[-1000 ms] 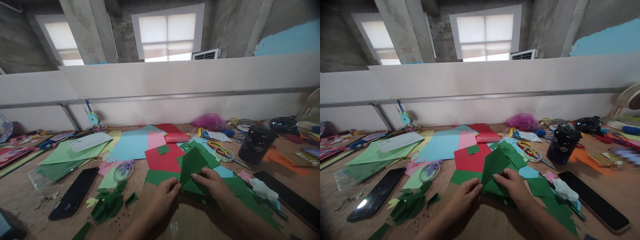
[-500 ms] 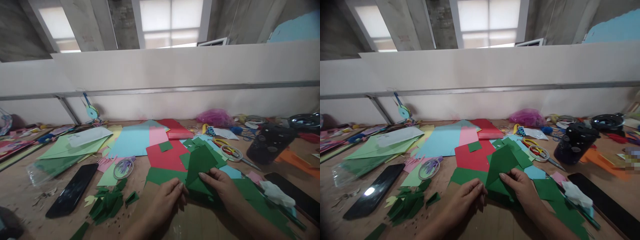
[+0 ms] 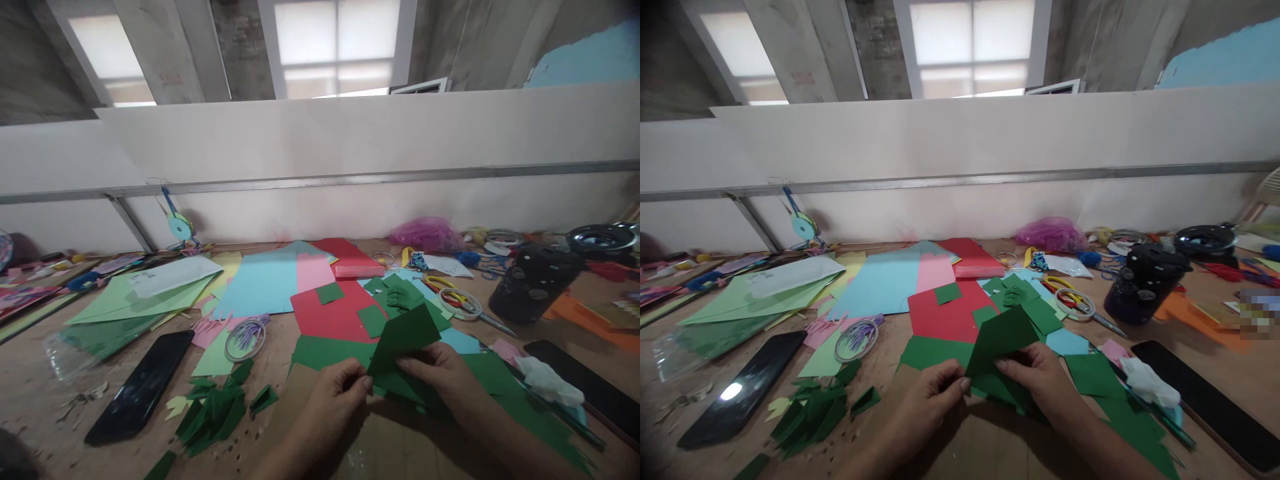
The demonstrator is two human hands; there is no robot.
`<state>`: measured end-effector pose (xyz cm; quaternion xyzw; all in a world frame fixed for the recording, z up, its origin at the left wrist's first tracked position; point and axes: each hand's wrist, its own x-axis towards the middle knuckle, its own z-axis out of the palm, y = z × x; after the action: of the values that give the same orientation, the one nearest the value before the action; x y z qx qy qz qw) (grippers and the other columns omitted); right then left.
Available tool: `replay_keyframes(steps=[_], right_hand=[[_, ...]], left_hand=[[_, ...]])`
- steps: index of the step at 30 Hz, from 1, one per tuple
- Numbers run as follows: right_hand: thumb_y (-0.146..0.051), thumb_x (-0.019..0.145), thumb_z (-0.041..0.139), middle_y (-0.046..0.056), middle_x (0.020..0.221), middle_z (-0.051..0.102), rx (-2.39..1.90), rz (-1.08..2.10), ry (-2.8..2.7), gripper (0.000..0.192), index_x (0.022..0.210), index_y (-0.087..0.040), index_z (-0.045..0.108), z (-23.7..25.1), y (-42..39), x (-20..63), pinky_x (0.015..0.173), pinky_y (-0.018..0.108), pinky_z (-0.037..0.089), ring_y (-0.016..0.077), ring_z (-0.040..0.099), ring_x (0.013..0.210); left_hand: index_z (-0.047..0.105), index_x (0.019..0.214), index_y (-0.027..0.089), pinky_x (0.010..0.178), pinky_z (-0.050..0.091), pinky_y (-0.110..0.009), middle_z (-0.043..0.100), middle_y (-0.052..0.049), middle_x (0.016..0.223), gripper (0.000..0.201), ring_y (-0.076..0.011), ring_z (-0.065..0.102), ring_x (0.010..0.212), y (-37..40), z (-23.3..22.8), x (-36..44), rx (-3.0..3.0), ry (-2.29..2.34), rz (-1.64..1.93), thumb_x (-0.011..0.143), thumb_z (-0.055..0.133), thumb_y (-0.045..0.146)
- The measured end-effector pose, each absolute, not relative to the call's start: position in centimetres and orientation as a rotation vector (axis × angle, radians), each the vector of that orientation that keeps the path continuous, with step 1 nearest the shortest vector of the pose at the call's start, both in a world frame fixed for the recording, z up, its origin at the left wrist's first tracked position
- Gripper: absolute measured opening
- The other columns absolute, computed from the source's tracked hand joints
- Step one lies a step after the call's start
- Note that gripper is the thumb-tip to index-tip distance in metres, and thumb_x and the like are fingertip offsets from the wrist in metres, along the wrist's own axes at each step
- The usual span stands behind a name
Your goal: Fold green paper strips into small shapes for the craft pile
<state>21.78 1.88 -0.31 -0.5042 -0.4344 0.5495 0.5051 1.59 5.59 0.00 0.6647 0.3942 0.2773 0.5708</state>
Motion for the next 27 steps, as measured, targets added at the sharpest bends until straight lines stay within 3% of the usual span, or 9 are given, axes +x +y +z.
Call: replay_keyframes(steps=[4,7,12,15,18,21,24,27], right_hand=[[-0.047,0.073,0.074,0.005,0.081,0.069,-1.228,1.06,-1.256,0.027,0.077,-0.021,0.072,0.4,1.7,22.6,0.077,0.037,0.05,0.0254,0.063,0.081],[-0.047,0.078,0.07,0.008,0.087,0.071,-1.102,0.896,-1.516,0.023,0.08,-0.024,0.074,0.2,2.0,23.9,0.083,0.037,0.049,0.0259,0.064,0.089],[-0.05,0.081,0.066,0.011,0.105,0.071,-1.05,0.706,-1.845,0.025,0.08,-0.027,0.076,-0.4,2.7,24.6,0.095,0.041,0.044,0.0275,0.061,0.104],[-0.051,0.081,0.066,0.01,0.119,0.067,-1.055,0.663,-1.875,0.026,0.076,-0.028,0.076,0.0,2.3,23.7,0.102,0.043,0.038,0.0281,0.057,0.113],[-0.047,0.082,0.066,0.01,0.137,0.056,-1.143,0.755,-1.707,0.026,0.1,-0.03,0.074,0.9,1.4,22.9,0.107,0.045,0.035,0.0291,0.048,0.126],[-0.043,0.079,0.068,0.012,0.141,0.052,-1.22,0.953,-1.409,0.052,0.129,-0.03,0.059,1.1,0.8,22.5,0.105,0.047,0.038,0.0316,0.048,0.127],[-0.041,0.071,0.073,0.012,0.124,0.064,-1.174,1.239,-1.173,0.06,0.128,-0.028,0.059,0.6,0.4,22.3,0.094,0.049,0.047,0.0347,0.058,0.114],[-0.041,0.063,0.079,0.011,0.114,0.069,-1.125,1.367,-1.157,0.058,0.117,-0.023,0.066,0.3,0.3,21.7,0.091,0.047,0.048,0.0354,0.06,0.11]], left_hand=[[0.059,0.074,0.016,0.057,0.035,-0.023,0.056,-0.001,0.064,0.022,-0.013,0.05,0.06,5.8,-0.1,1.4,1.351,0.846,0.606,0.078,0.062,0.038],[0.062,0.089,0.016,0.054,0.037,-0.023,0.06,-0.001,0.064,0.032,-0.0139,0.055,0.055,5.6,-0.3,1.6,1.06,0.75,0.593,0.074,0.065,0.045],[0.065,0.079,0.013,0.058,0.042,-0.022,0.062,-0.004,0.066,0.041,-0.0128,0.059,0.058,4.6,0.5,1.9,0.838,0.664,0.582,0.078,0.063,0.055],[0.067,0.079,0.012,0.055,0.042,-0.021,0.064,-0.005,0.068,0.036,-0.0111,0.057,0.056,4.3,1.2,1.9,0.907,0.651,0.504,0.067,0.079,0.045],[0.069,0.081,0.011,0.053,0.043,-0.021,0.066,-0.005,0.066,0.041,-0.0115,0.057,0.052,4.6,1.1,2.0,0.936,0.64,0.544,0.059,0.085,0.041],[0.069,0.087,0.012,0.056,0.045,-0.022,0.067,-0.006,0.069,0.045,-0.0127,0.06,0.056,5.2,0.4,2.2,0.865,0.695,0.724,0.059,0.085,0.043],[0.069,0.094,0.013,0.053,0.044,-0.02,0.069,-0.006,0.074,0.049,-0.0135,0.061,0.059,5.9,-0.5,2.2,0.811,0.787,0.85,0.058,0.085,0.042],[0.068,0.097,0.014,0.055,0.046,-0.023,0.07,-0.008,0.082,0.054,-0.0161,0.063,0.062,6.2,-1.1,2.3,0.772,0.86,0.929,0.054,0.087,0.041]])
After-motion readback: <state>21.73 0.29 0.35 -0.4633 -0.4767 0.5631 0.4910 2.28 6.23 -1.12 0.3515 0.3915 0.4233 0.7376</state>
